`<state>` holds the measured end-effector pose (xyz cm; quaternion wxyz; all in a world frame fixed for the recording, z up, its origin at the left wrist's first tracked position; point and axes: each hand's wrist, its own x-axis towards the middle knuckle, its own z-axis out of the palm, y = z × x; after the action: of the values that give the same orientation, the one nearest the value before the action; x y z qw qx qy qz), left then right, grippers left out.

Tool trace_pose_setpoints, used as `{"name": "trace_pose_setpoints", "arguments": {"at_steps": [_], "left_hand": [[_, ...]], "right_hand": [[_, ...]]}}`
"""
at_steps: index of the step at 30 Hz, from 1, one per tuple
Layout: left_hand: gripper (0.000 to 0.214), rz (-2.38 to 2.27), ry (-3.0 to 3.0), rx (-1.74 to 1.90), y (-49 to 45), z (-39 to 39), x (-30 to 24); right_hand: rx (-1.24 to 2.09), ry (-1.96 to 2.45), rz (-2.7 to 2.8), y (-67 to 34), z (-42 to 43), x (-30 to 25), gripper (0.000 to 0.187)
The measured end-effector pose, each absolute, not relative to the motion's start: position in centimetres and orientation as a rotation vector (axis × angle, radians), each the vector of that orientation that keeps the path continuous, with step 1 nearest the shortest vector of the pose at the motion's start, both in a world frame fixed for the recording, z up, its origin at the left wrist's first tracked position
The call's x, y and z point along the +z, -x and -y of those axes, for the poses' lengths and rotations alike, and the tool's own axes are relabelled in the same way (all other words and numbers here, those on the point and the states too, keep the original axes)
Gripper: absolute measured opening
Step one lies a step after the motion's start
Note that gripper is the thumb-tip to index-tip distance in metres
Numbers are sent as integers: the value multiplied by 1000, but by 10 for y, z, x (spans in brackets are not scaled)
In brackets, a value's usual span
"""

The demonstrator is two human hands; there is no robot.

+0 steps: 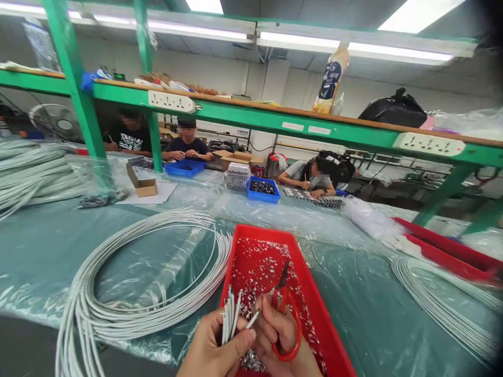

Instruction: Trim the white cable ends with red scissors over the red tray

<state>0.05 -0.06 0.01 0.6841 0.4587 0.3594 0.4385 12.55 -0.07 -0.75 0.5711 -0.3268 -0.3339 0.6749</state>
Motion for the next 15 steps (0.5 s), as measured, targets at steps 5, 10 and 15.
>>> {"name": "trace_pose_setpoints", "arguments": {"at_steps": [5,10,15], "left_hand": [[51,-772,-999,955,4,5,1],[49,-720,-1075,904,5,1,-13],[45,-814,-1253,1106,-5,0,-22]], "right_hand": [[1308,845,1021,-124,12,3,34],[1069,1027,1074,-130,16,-4,33],[1116,954,985,-128,8,-13,39]]}}
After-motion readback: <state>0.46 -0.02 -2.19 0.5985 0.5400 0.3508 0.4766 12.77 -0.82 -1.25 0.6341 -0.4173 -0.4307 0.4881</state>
